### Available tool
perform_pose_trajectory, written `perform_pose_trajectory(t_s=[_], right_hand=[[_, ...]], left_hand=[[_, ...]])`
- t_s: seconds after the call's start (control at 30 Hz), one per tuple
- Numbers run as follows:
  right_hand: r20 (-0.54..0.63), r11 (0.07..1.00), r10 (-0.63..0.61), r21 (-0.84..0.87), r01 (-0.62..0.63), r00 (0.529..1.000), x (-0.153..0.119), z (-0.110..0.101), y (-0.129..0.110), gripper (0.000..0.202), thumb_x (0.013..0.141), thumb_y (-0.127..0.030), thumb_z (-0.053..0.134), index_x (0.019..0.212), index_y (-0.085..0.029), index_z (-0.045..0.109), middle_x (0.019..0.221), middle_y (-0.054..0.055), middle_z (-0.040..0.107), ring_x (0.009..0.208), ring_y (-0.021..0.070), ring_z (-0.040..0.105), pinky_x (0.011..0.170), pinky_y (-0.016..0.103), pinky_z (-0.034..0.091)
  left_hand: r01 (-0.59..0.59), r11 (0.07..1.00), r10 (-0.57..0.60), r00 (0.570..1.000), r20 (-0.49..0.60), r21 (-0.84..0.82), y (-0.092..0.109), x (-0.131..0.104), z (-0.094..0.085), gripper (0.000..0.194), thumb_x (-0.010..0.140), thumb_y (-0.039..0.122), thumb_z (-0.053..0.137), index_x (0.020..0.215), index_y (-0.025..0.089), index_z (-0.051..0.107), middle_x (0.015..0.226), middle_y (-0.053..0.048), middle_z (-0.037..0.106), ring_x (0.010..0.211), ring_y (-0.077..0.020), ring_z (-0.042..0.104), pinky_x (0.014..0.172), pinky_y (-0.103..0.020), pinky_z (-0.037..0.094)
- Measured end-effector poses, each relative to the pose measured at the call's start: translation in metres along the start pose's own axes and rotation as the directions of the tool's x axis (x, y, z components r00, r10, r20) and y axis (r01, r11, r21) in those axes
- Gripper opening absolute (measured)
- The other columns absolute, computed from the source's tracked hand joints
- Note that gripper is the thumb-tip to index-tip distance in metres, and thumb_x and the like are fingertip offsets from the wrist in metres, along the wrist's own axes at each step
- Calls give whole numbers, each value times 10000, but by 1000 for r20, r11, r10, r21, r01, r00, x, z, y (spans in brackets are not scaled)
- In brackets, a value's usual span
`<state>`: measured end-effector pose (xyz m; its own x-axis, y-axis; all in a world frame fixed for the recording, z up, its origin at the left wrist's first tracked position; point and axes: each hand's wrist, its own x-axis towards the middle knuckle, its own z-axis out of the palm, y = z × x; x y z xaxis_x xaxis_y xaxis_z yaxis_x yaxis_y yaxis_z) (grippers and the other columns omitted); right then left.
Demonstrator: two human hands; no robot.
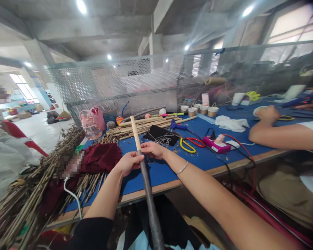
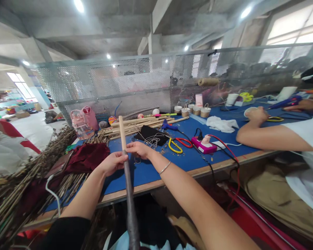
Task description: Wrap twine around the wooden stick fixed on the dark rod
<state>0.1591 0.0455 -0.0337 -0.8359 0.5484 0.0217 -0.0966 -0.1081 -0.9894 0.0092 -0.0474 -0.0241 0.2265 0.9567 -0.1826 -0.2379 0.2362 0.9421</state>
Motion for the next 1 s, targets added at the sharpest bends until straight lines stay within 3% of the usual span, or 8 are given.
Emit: perform_pose_trajectory(t_s=[0.13, 0.27, 0.37, 0.53, 0.73, 0.9, 1.0], right_hand=[[19, 999, 24, 41, -25, 1000, 1, 2, 3, 336, 672, -351, 687, 877, -106, 584, 528, -39, 500, 356, 19, 299, 336, 170, 145], [-16, 999, 32, 20, -31, 999, 1, 5, 2, 327, 653, -357, 701, 819, -108, 569, 471, -68, 435, 343, 15, 238, 333, 175, 110], [-38, 999, 52, 16, -51, 998, 0, 5, 0, 328, 646, -371, 711, 781, -121, 548, 423, -99, 338, 341, 19, 204, 334, 176, 102], [52, 997, 23, 68, -26, 998, -1, 2, 0, 356, 689, -406, 679, 866, -117, 569, 451, -97, 324, 365, 19, 199, 352, 169, 113], [-18, 999, 1, -44, -2, 1000, 1, 3, 1, 324, 699, -404, 668, 781, -108, 567, 417, -94, 332, 335, 23, 215, 331, 175, 119], [63, 999, 19, 41, -22, 998, 0, 4, -1, 367, 689, -411, 677, 871, -113, 563, 486, -68, 440, 351, 19, 280, 340, 162, 140], [23, 1000, -9, -3, 9, 1000, -1, 4, -1, 355, 682, -400, 683, 834, -101, 565, 500, -59, 459, 349, 13, 282, 333, 163, 137]], left_hand=[[34, 999, -35, 999, 37, 3, 2, -2, 0, 285, 602, 249, 774, 793, 83, 642, 769, -112, 649, 655, -151, 631, 570, -226, 499], [20, 999, -18, 998, -59, 28, -1, 1, -2, 278, 589, 294, 782, 713, 113, 610, 571, -11, 570, 462, -81, 536, 443, -181, 437], [-9, 999, 15, 993, -120, 47, -3, 4, -4, 295, 563, 290, 796, 611, 112, 565, 533, 14, 535, 432, -47, 493, 434, -148, 407], [-15, 999, 16, 999, -52, 29, 1, 0, -2, 281, 586, 288, 783, 713, 102, 614, 559, 3, 530, 538, -94, 566, 535, -193, 472], [-19, 999, 21, 998, -61, 41, -1, 2, 1, 274, 614, 306, 765, 710, 111, 599, 529, 40, 489, 439, -47, 480, 476, -172, 432], [11, 999, -12, 1000, 26, 40, 3, -2, 0, 281, 622, 295, 760, 766, 91, 632, 670, -62, 602, 610, -130, 602, 556, -215, 473], [10, 999, -11, 1000, 25, 45, 1, -1, -1, 318, 613, 323, 765, 799, 108, 622, 626, -21, 573, 570, -117, 581, 529, -216, 464]])
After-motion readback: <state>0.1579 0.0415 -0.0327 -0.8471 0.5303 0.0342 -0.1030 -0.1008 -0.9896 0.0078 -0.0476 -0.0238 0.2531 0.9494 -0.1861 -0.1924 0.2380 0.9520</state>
